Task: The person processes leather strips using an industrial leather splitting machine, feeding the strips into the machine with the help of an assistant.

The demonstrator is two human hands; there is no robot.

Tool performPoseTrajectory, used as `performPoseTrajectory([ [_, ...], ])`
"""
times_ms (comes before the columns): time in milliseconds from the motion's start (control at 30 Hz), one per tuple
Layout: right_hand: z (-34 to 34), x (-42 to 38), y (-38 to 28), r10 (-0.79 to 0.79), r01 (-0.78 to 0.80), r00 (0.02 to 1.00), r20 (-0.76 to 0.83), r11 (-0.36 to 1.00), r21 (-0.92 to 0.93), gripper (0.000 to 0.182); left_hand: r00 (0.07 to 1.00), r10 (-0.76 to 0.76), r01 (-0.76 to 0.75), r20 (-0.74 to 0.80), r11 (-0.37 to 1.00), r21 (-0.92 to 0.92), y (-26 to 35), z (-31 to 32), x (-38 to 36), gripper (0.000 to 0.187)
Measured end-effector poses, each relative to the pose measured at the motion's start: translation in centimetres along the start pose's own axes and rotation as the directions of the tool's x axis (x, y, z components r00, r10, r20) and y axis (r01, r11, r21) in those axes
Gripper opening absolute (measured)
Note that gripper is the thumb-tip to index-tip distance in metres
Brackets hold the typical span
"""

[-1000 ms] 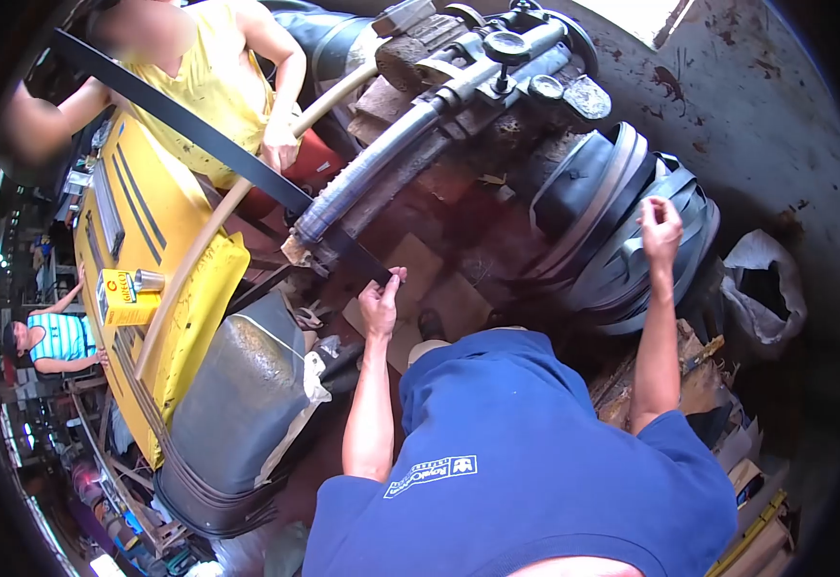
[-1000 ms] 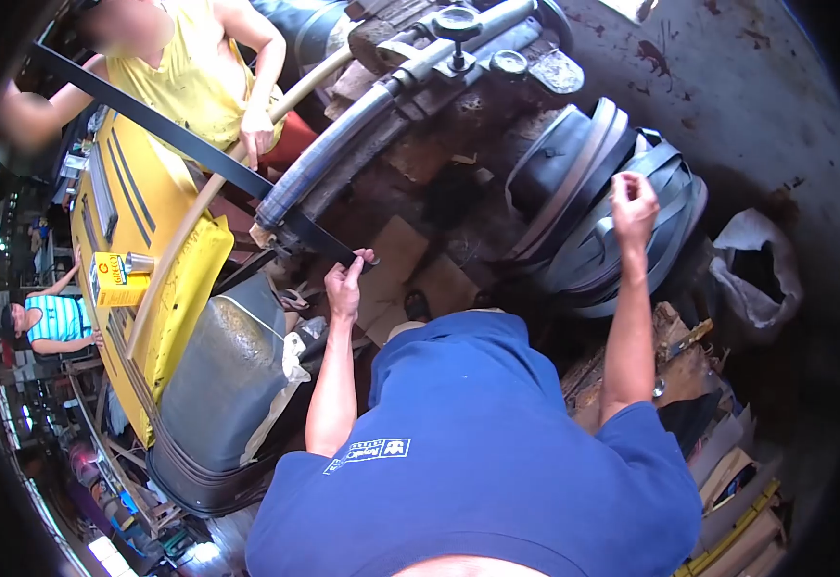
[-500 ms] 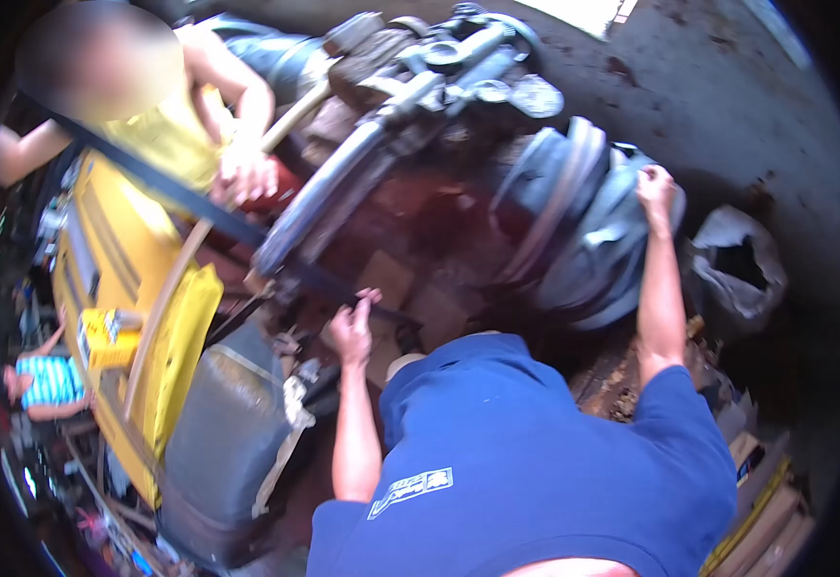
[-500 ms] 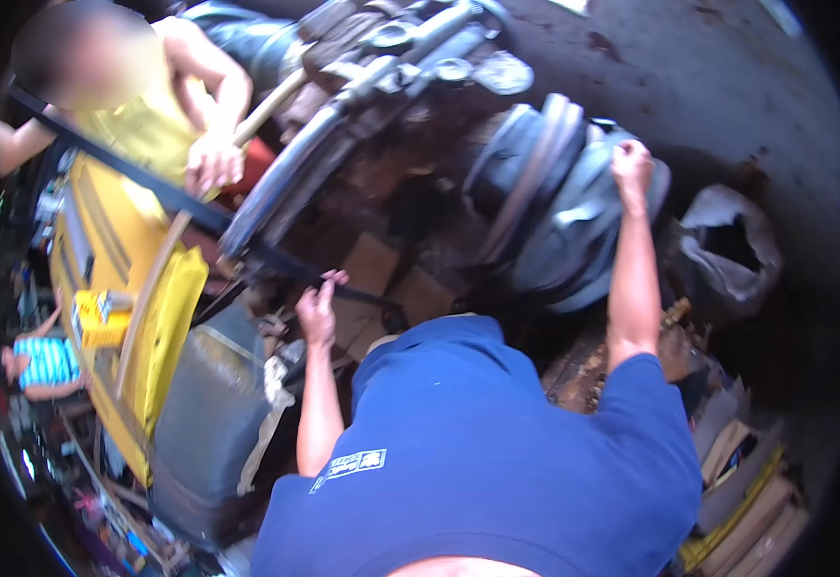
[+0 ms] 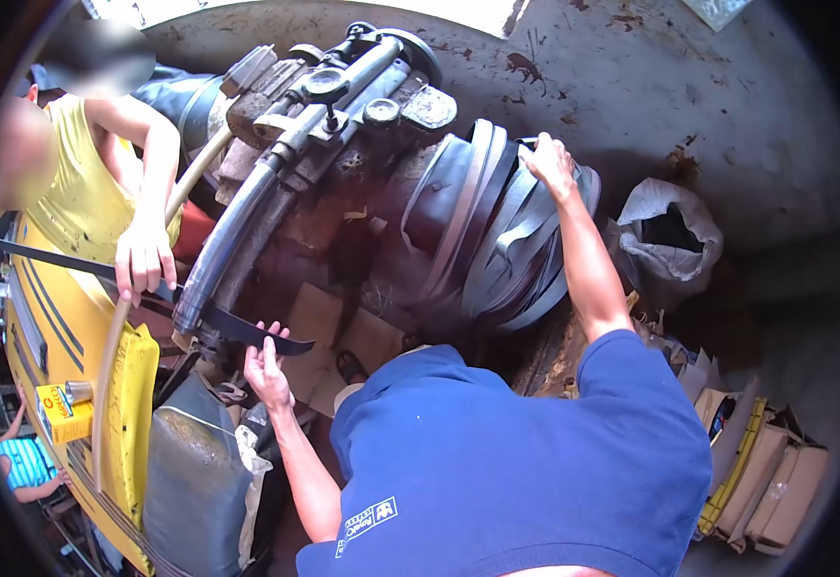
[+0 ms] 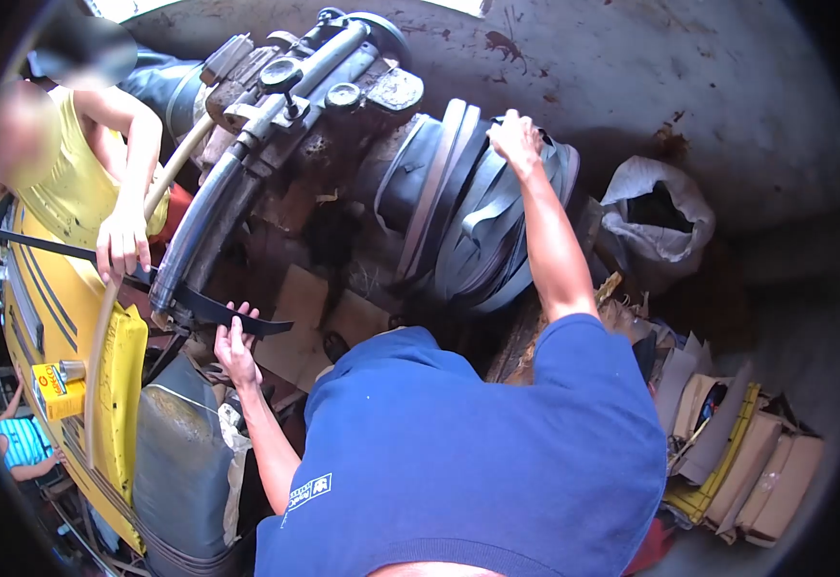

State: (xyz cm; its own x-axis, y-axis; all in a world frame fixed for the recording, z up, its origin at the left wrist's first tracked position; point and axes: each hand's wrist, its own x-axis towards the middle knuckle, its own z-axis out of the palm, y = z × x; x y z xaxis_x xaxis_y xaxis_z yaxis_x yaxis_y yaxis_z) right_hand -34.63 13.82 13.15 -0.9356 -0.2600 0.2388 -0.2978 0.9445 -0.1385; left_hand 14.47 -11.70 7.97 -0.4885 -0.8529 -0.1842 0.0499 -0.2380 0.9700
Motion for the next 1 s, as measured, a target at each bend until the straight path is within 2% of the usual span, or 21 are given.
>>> performPoseTrajectory([
  [33,-1.9,-1.6,-2.0,-0.06,0.049,0.99,0.127,0.995,0.088,0.032,1.0,-0.021,0.021,-0.012,1.0,0.021,0.0,-0.2,0.2,0.035],
  [67,-1.5,-3.4,-2.5,-0.276,0.262,0.953,0.124,0.958,0.121,0.027,1.0,-0.018,0.018,0.007,0.999,0.028,-0.9,-0.9,0.7,0.035],
  [100,-1.0,-5.6,-3.2,-0.553,0.546,0.828,0.093,0.833,0.089,0.022,1.0,-0.024,0.024,0.002,1.0,0.02,-1.1,-1.0,0.8,0.035],
  [133,-1.7,-8.6,-4.8,-0.632,0.602,0.749,0.202,0.775,0.193,0.019,1.0,-0.031,0.031,-0.003,0.999,0.012,-1.3,-1.0,1.0,0.035],
  [167,-2.2,-11.3,-5.8,-0.792,0.743,0.564,0.235,0.611,0.275,0.015,0.999,-0.037,0.037,-0.007,0.999,0.003,-1.4,-0.9,1.1,0.035],
  [200,-0.5,-14.3,-6.1,-0.811,0.747,0.482,0.333,0.579,0.328,0.011,0.998,-0.061,0.06,-0.021,0.998,-0.02,-0.8,-0.5,1.1,0.034],
  [233,2.4,-17.2,-5.4,-0.849,0.817,0.373,0.374,0.491,0.301,0.01,0.998,-0.065,0.065,-0.017,0.998,-0.019,-0.6,-0.5,1.2,0.034],
  [267,3.4,-19.5,-4.8,-0.877,0.843,0.237,0.418,0.399,0.36,0.011,0.998,-0.058,0.057,-0.017,0.998,-0.019,-0.6,-0.4,1.2,0.034],
  [300,5.9,-21.6,-3.8,-0.886,0.883,0.163,0.434,0.327,0.336,0.012,0.999,-0.047,0.047,-0.02,0.999,-0.021,-0.6,-0.4,1.3,0.034],
  [367,8.5,-23.2,-2.6,-0.856,0.933,0.083,0.51,0.247,0.263,0.012,0.999,-0.033,0.033,-0.035,0.999,-0.021,-0.1,0.0,1.1,0.032],
  [467,10.0,-24.0,-1.4,-0.8,0.982,0.161,0.578,0.189,-0.012,0.014,0.999,-0.017,0.017,-0.049,1.0,0.008,0.9,0.1,1.0,0.027],
  [500,10.7,-23.9,-1.1,-0.78,0.986,0.156,0.607,0.164,-0.043,0.016,0.999,-0.014,0.015,-0.049,1.0,0.02,1.0,0.0,1.0,0.026],
  [533,10.6,-23.7,-1.1,-0.787,0.985,0.159,0.595,0.163,-0.048,0.016,0.999,-0.005,0.006,-0.033,0.999,0.046,0.9,-0.2,1.0,0.029],
  [667,10.4,-23.6,-1.3,-0.784,0.983,0.169,0.597,0.178,-0.044,0.016,0.997,0.012,-0.011,-0.07,1.0,0.012,1.2,-0.2,1.1,0.02],
  [767,10.1,-23.5,-1.4,-0.808,0.98,0.167,0.566,0.197,-0.007,0.015,0.997,0.06,-0.06,-0.041,0.998,0.02,0.7,-0.3,1.6,0.019],
  [800,10.2,-23.6,-1.5,-0.825,0.981,0.147,0.546,0.191,0.023,0.015,0.997,0.074,-0.073,-0.039,0.997,0.014,0.7,-0.3,1.7,0.018],
  [900,13.5,-24.8,-1.0,-0.853,0.966,-0.052,0.52,0.09,0.244,0.014,0.993,0.09,-0.089,-0.071,0.996,0.012,1.1,0.1,2.2,0.018],
  [933,14.5,-25.6,-0.9,-0.822,0.953,-0.085,0.564,0.099,0.287,0.014,0.993,0.069,-0.067,-0.093,0.997,0.025,1.5,0.4,2.3,0.019],
  [1000,15.7,-26.8,-0.3,-0.789,0.977,-0.091,0.607,0.048,0.208,0.015,0.992,0.054,-0.054,-0.112,0.999,-0.002,1.4,0.8,2.3,0.02],
])
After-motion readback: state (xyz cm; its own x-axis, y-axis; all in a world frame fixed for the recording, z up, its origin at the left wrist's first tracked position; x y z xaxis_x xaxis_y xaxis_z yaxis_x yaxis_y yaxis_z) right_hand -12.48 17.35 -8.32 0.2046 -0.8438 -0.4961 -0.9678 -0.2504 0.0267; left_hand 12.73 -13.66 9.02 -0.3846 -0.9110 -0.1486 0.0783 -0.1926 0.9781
